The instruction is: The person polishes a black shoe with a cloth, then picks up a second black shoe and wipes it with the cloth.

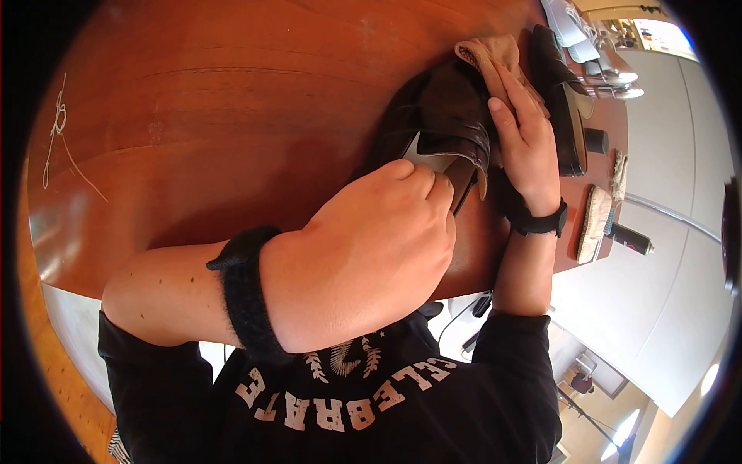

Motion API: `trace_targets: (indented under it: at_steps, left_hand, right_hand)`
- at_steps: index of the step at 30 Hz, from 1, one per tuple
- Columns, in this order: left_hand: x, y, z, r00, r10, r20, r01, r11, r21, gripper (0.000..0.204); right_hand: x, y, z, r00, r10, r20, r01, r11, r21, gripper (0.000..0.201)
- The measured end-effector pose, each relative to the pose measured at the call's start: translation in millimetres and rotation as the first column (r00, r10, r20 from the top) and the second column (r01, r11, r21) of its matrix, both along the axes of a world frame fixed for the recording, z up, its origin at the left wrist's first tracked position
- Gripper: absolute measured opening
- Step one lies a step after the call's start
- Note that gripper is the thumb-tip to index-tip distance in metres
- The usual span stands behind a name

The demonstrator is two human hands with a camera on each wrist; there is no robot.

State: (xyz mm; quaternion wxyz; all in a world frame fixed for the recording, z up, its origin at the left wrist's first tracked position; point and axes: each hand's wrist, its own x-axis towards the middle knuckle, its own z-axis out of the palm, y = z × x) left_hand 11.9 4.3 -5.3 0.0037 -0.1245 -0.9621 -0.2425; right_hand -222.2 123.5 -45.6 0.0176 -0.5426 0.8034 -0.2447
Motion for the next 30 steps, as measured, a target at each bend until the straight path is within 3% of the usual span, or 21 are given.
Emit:
trace_targets:
  at_steps: [11,15,18,20,21,24,25,30]
  left_hand:
    - [1,-2,2,1.000,-0.018,0.004,0.018,0.999,-0.029,0.040]
    - [0,-1,1,1.000,-0.011,0.023,0.011,1.000,-0.003,0.040]
    - [0,-1,1,1.000,-0.003,0.010,0.003,1.000,0.004,0.040]
    - [0,-1,0,1.000,0.006,0.000,-0.006,1.000,0.002,0.039]
    - [0,-1,0,1.000,0.007,0.002,-0.007,1.000,0.006,0.039]
    - [0,-1,0,1.000,0.009,0.005,-0.009,1.000,0.018,0.038]
    - [0,0,-1,1.000,0.010,0.005,-0.010,1.000,0.020,0.038]
    - [0,0,-1,1.000,0.010,0.000,-0.010,1.000,0.013,0.038]
  right_hand:
    - [-2,2,-2,0.976,-0.215,0.044,0.216,0.976,-0.019,0.032]
    - [9,-2,7,0.942,-0.257,0.215,0.271,0.962,-0.035,0.032]
    - [13,-2,3,0.973,-0.065,0.220,0.106,0.978,-0.179,0.032]
    - [13,-4,7,0.978,0.172,0.116,-0.148,0.970,-0.191,0.037]
    - [13,-6,10,0.955,0.289,0.063,-0.273,0.944,-0.188,0.041]
    - [14,-9,12,0.864,0.480,0.155,-0.449,0.872,-0.197,0.062]
    - [15,-9,11,0.875,0.456,0.165,-0.435,0.888,-0.146,0.081]
    - [15,-11,14,0.882,0.444,0.159,-0.439,0.896,-0.068,0.081]
